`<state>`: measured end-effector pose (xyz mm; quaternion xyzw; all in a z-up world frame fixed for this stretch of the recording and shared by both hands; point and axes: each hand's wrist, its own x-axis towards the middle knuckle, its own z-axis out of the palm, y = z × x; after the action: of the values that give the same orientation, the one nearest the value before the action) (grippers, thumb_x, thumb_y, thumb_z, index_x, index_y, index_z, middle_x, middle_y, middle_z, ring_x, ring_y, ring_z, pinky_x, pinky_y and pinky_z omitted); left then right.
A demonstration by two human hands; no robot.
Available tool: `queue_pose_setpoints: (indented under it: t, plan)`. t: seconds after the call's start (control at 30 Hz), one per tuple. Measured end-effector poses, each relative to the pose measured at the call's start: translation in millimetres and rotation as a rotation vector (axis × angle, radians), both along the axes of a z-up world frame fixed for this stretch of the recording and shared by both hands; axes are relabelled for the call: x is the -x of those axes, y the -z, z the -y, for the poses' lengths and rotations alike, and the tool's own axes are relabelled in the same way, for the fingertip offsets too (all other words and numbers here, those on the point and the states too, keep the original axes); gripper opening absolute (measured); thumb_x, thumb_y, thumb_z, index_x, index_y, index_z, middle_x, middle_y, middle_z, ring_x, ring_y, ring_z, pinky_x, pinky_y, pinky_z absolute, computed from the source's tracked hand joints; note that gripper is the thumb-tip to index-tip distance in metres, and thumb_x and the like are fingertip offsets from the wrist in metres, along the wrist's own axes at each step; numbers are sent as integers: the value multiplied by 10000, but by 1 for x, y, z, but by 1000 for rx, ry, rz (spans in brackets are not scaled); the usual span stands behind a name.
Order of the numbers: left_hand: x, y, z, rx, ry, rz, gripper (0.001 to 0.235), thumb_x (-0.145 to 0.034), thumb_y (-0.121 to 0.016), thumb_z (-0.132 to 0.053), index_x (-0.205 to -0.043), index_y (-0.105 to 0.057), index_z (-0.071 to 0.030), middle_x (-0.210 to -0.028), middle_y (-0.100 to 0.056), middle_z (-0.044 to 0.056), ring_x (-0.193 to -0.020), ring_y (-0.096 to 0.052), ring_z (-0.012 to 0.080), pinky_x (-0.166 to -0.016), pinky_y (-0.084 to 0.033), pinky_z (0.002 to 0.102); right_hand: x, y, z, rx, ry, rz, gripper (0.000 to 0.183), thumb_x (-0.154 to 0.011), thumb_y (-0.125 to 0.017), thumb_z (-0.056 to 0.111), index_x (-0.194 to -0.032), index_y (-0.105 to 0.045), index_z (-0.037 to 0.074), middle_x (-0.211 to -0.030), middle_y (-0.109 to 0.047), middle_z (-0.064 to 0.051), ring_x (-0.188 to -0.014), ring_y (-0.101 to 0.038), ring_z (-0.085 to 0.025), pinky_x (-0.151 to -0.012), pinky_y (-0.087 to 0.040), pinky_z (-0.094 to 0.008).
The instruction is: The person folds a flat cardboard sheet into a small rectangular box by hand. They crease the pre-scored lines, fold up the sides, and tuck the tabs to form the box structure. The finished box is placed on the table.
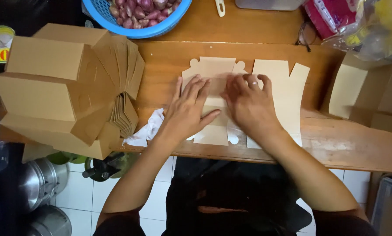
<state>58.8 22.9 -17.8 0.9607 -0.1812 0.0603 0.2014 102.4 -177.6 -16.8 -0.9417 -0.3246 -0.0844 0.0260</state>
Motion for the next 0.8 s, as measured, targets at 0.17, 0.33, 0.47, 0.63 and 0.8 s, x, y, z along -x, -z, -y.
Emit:
queue_pose_setpoints:
  t: [0.17, 0.33, 0.47, 0.63, 0.8]
  plan:
    - [10, -3, 5, 89, -179, 81, 928, -780, -766, -527, -1442, -390, 4, -1424, -390, 239, -1379, -348, 439, -1137, -255, 612, -33, 20, -19, -219, 18, -235, 269, -943, -590, 299, -990, -700, 57, -975, -601, -116, -981, -580, -336, -855, -434, -467]
    - [16, 5, 7, 108, -336, 88, 1161, -698, -839, -584, -1504, -267, 26, -1512, -275, 322, -1428, -293, 479, -1175, -221, 580, -54, 19, -48, -278, 82, -362, 381, -812, -728, 308, -1139, -682, 118, -1078, -628, -143, -1023, -639, -382, -809, -512, -501]
    - [15, 8, 6, 165, -335, 49, 1175, -690, -825, -578, -1525, -219, -16, -1500, -312, 287, -1435, -273, 474, -1180, -199, 591, -63, 0, -72, -210, 206, -560, 361, -815, -725, 325, -1114, -669, 131, -1209, -635, -61, -1118, -608, -373, -906, -457, -509]
    - [16, 11, 2, 226, -332, 50, 1177, -697, -827, -547, -1537, -176, -43, -1509, -298, 283, -1441, -265, 475, -1190, -183, 599, -61, -8, -88, -237, 267, -642, 495, -810, -757, 291, -1272, -615, 185, -1192, -607, -77, -1116, -611, -365, -928, -482, -506]
    - [18, 10, 0, 294, -298, 29, 1086, -750, -814, -489, -1519, -168, -75, -1494, -307, 250, -1431, -287, 447, -1195, -164, 620, -55, -24, -98, -220, 331, -657, 446, -822, -755, 266, -1238, -616, 187, -1247, -489, -101, -1101, -598, -473, -951, -505, -516]
